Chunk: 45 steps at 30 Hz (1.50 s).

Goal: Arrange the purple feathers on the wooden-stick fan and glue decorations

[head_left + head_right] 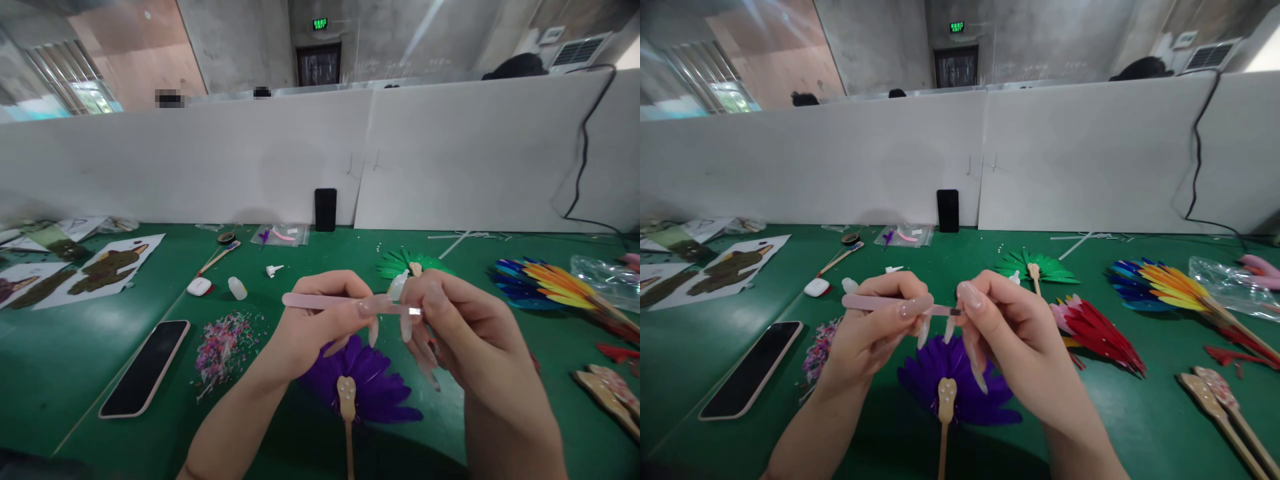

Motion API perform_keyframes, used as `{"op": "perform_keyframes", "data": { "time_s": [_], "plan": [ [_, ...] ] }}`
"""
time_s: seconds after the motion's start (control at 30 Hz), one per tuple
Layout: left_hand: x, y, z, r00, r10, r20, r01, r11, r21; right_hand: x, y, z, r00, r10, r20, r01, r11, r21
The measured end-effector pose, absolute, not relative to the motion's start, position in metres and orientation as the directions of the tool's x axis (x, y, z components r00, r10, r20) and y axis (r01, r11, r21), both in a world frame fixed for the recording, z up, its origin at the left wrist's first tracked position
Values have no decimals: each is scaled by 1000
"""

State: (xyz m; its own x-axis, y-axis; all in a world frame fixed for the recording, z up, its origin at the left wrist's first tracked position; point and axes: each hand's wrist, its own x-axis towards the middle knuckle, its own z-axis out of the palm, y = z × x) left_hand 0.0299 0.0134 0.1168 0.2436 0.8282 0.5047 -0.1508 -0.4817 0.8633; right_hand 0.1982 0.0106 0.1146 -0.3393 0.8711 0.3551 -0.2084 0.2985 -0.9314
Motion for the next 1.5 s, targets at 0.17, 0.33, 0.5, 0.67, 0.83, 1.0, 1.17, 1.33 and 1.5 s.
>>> {"op": "perform_keyframes", "data": {
  "time_s": [0.17, 0.33, 0.5, 0.67, 0.83, 1.0, 1.17, 1.33, 1.5],
  "plan": [
    [28, 3, 127, 270, 762, 589, -56, -598, 800, 196, 9, 117, -290, 886, 361, -139, 335, -932],
    [31, -6, 133, 245, 708, 662, 91, -697, 711, 195, 7, 120, -281, 887, 366, -91, 355, -931],
    [32, -10, 134, 283, 666, 690, 161, -743, 650, 194, 6, 120, -278, 897, 344, -102, 329, -939],
    [29, -11, 136, 307, 638, 707, 231, -770, 594, 195, 5, 121, -290, 902, 320, -125, 296, -947],
    [30, -9, 132, 240, 511, 826, 346, -840, 419, 195, 5, 122, -299, 901, 315, -157, 279, -947],
    [31, -9, 130, 308, 450, 838, 408, -858, 311, 195, 5, 122, -305, 904, 299, -176, 255, -951],
    [31, -9, 131, 337, 447, 829, 403, -864, 302, 196, 5, 122, -294, 912, 287, -148, 253, -956],
    [29, -8, 131, 360, 435, 825, 424, -864, 271, 197, 5, 123, -305, 901, 310, -116, 287, -951],
    [27, -6, 129, 398, 378, 836, 395, -893, 215, 198, 5, 122, -309, 905, 292, -94, 276, -956]
  ]
}}
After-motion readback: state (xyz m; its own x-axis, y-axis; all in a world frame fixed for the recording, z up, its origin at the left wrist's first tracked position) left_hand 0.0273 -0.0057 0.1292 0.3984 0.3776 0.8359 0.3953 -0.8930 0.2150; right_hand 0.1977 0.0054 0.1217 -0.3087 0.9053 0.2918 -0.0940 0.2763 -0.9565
